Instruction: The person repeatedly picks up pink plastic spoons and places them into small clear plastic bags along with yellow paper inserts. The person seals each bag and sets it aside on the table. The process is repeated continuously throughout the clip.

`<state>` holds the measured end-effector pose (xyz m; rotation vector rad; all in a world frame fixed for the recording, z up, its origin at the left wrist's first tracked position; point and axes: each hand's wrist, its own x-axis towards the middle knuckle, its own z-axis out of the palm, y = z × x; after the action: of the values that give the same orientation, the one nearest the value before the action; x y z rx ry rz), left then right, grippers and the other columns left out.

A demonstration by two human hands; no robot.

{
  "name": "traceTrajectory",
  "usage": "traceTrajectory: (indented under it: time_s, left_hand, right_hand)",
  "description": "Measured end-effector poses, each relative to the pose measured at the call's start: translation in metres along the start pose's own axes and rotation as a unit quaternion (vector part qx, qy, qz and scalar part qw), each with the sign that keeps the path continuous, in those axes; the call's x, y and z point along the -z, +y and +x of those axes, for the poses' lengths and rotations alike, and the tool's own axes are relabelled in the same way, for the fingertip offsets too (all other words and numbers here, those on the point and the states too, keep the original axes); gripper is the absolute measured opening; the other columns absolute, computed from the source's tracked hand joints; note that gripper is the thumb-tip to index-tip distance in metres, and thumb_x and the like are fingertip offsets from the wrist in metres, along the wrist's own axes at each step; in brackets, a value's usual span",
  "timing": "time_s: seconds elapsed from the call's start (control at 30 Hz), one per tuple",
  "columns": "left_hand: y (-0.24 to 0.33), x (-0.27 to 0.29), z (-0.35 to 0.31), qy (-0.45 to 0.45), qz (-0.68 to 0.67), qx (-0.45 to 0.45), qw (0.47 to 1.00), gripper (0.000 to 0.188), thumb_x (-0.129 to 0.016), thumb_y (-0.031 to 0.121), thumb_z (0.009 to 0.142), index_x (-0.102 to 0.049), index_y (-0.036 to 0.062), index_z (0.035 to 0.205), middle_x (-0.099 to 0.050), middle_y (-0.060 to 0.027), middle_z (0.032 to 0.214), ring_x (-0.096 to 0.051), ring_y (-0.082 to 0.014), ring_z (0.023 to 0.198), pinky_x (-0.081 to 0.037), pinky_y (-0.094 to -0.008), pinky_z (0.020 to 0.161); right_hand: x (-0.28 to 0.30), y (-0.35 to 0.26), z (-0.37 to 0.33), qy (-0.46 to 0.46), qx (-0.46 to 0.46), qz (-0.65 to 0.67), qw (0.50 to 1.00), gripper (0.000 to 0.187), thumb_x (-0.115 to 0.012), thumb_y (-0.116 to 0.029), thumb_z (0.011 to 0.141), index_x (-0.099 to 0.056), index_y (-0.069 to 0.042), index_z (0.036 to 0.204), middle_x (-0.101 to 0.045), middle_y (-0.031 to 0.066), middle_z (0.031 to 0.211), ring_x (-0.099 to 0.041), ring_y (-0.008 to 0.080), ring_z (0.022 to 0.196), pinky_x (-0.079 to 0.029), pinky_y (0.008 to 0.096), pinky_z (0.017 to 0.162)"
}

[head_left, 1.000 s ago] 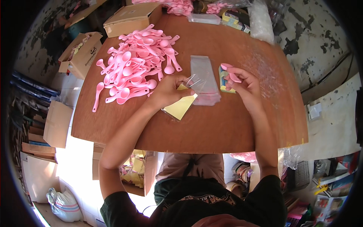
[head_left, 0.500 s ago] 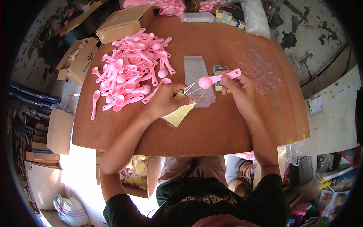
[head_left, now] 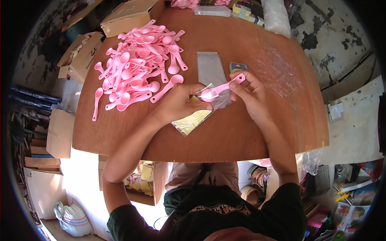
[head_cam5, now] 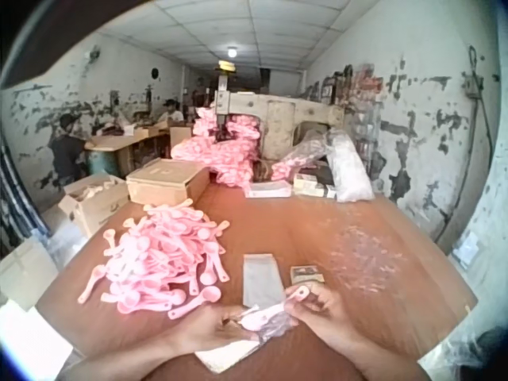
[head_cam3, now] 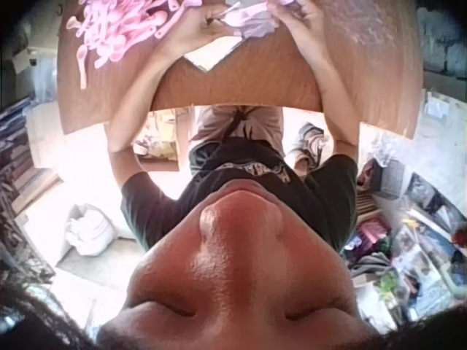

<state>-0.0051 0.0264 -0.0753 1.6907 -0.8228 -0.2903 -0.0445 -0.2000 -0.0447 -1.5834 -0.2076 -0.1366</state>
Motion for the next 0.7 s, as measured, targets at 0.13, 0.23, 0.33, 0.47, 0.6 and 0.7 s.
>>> traceTrajectory:
  time_s: [0.13,0.23,0.33,0.47,0.6,0.7]
  left_hand:
    - [-0.001,-0.001,-0.001,-0.001,0.034,0.016,0.999,0.037,-0.077,0.018,0.08,-0.065,-0.0011,0.11,-0.07,-0.0086,0.09,-0.063,-0.0098,0.077,-0.05,-0.0274,0.07]
    - [0.001,-0.002,-0.003,0.018,0.045,-0.02,0.999,0.038,-0.077,0.018,0.08,-0.065,-0.0011,0.111,-0.07,-0.0104,0.091,-0.063,-0.011,0.078,-0.05,-0.0283,0.071]
    - [0.005,-0.002,-0.003,0.018,0.009,0.015,1.0,0.039,-0.077,0.018,0.08,-0.064,-0.001,0.111,-0.07,-0.0114,0.092,-0.064,-0.0128,0.08,-0.051,-0.0297,0.073]
    - [0.01,-0.004,-0.003,0.009,0.047,-0.012,0.999,0.038,-0.076,0.016,0.082,-0.063,-0.0015,0.112,-0.069,-0.0052,0.096,-0.06,-0.0076,0.086,-0.05,-0.0263,0.076]
    - [0.012,-0.003,-0.004,0.016,0.071,-0.031,0.997,0.039,-0.076,0.015,0.082,-0.062,-0.0022,0.114,-0.069,-0.0057,0.097,-0.061,-0.0079,0.087,-0.05,-0.0263,0.076]
    - [0.009,-0.003,-0.003,0.026,0.052,-0.014,0.998,0.041,-0.075,0.013,0.083,-0.061,-0.0032,0.117,-0.069,-0.0065,0.099,-0.061,-0.0085,0.088,-0.051,-0.0266,0.077]
  right_hand:
    - [-0.016,0.0,-0.006,0.064,0.028,-0.009,0.997,0.026,-0.071,-0.009,0.086,-0.058,0.0,0.107,-0.065,0.0033,0.082,-0.056,0.0059,0.063,-0.044,0.0209,0.055]
    - [-0.018,0.005,-0.007,0.094,0.069,-0.034,0.993,0.033,-0.071,-0.008,0.086,-0.056,0.001,0.114,-0.067,0.0041,0.086,-0.056,0.0055,0.066,-0.044,0.0211,0.057]
    - [-0.016,0.004,-0.008,0.094,0.11,-0.081,0.986,0.033,-0.07,-0.009,0.087,-0.059,0.003,0.116,-0.067,0.0054,0.089,-0.058,0.0068,0.072,-0.047,0.0216,0.063]
    - [-0.014,0.008,-0.008,0.125,0.144,-0.122,0.974,0.026,-0.068,-0.009,0.089,-0.065,0.004,0.111,-0.067,0.0081,0.097,-0.06,0.0096,0.082,-0.049,0.0227,0.073]
    - [-0.013,0.007,-0.009,0.132,0.182,-0.125,0.966,0.023,-0.068,-0.008,0.089,-0.066,0.004,0.109,-0.067,0.0078,0.098,-0.061,0.0105,0.084,-0.049,0.023,0.076]
    - [-0.019,-0.003,-0.012,0.161,0.151,-0.095,0.971,0.023,-0.068,-0.006,0.088,-0.065,0.004,0.109,-0.067,0.007,0.096,-0.061,0.0099,0.083,-0.05,0.0233,0.075]
